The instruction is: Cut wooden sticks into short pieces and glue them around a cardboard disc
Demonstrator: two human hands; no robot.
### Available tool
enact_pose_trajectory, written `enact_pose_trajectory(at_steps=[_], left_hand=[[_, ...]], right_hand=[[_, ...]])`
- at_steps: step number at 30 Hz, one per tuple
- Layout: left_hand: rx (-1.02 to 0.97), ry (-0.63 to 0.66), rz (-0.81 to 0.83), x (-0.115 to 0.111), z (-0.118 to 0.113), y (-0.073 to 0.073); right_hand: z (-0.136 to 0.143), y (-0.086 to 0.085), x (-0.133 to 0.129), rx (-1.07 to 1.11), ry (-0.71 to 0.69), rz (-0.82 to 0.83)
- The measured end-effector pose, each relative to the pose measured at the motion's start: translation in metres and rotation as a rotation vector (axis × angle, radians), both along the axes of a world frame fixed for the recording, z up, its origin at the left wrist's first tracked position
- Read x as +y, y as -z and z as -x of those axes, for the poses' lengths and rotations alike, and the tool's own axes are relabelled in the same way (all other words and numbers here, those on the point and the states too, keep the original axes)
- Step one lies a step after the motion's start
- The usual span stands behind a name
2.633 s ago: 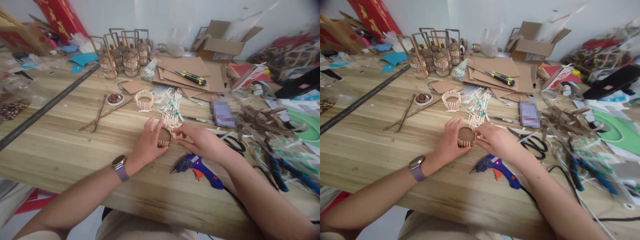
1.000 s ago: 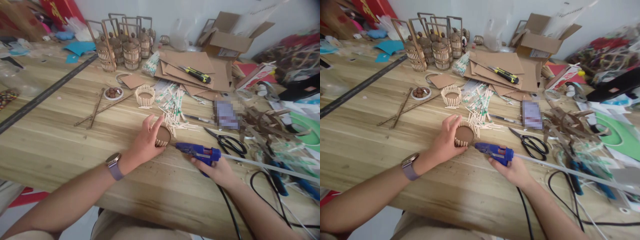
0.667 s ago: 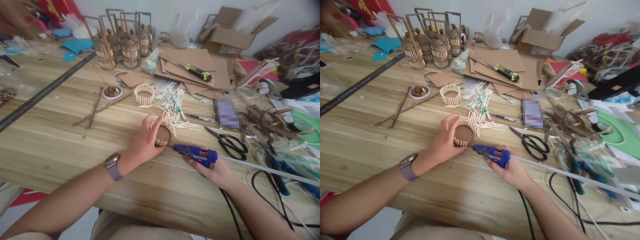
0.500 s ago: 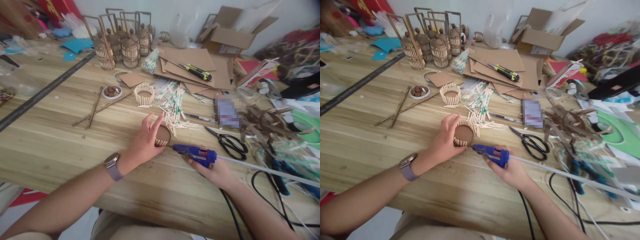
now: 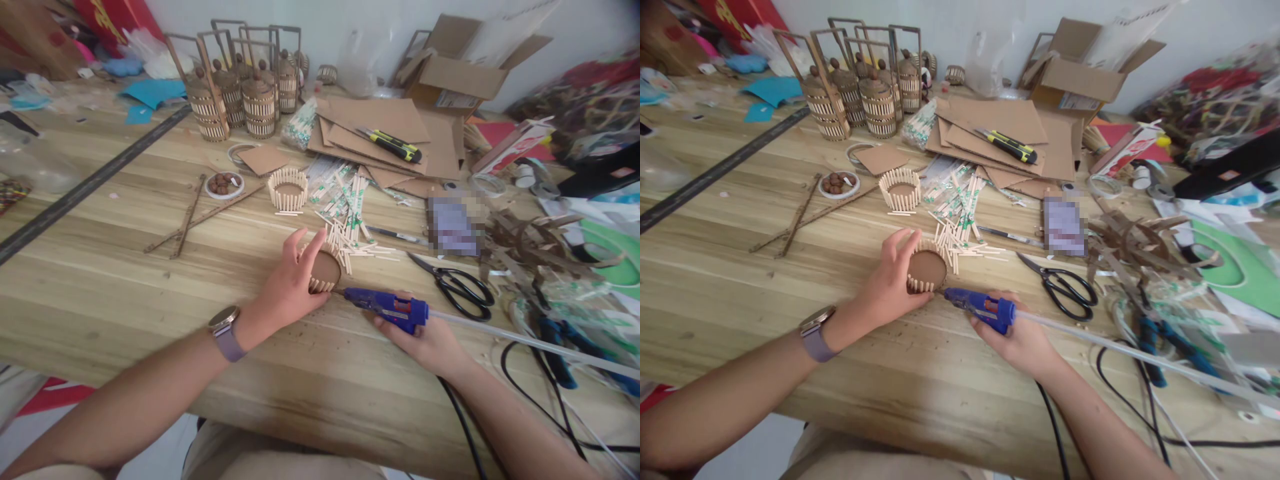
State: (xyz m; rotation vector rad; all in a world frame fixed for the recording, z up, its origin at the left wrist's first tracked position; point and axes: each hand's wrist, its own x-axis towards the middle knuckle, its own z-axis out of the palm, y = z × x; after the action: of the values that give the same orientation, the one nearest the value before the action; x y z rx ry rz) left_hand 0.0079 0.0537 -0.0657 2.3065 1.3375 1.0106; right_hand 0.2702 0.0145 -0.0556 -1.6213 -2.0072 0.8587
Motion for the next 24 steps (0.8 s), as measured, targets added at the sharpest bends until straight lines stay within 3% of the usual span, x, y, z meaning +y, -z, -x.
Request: enact_pose_trajectory(at_steps=[24], left_hand=[[0.006,-0.004,0.028,-0.0005,-0.0004,-0.0023]], right_hand=[[0.0028,-0.0021,-0.0006,-0.061,0.011,-0.105]])
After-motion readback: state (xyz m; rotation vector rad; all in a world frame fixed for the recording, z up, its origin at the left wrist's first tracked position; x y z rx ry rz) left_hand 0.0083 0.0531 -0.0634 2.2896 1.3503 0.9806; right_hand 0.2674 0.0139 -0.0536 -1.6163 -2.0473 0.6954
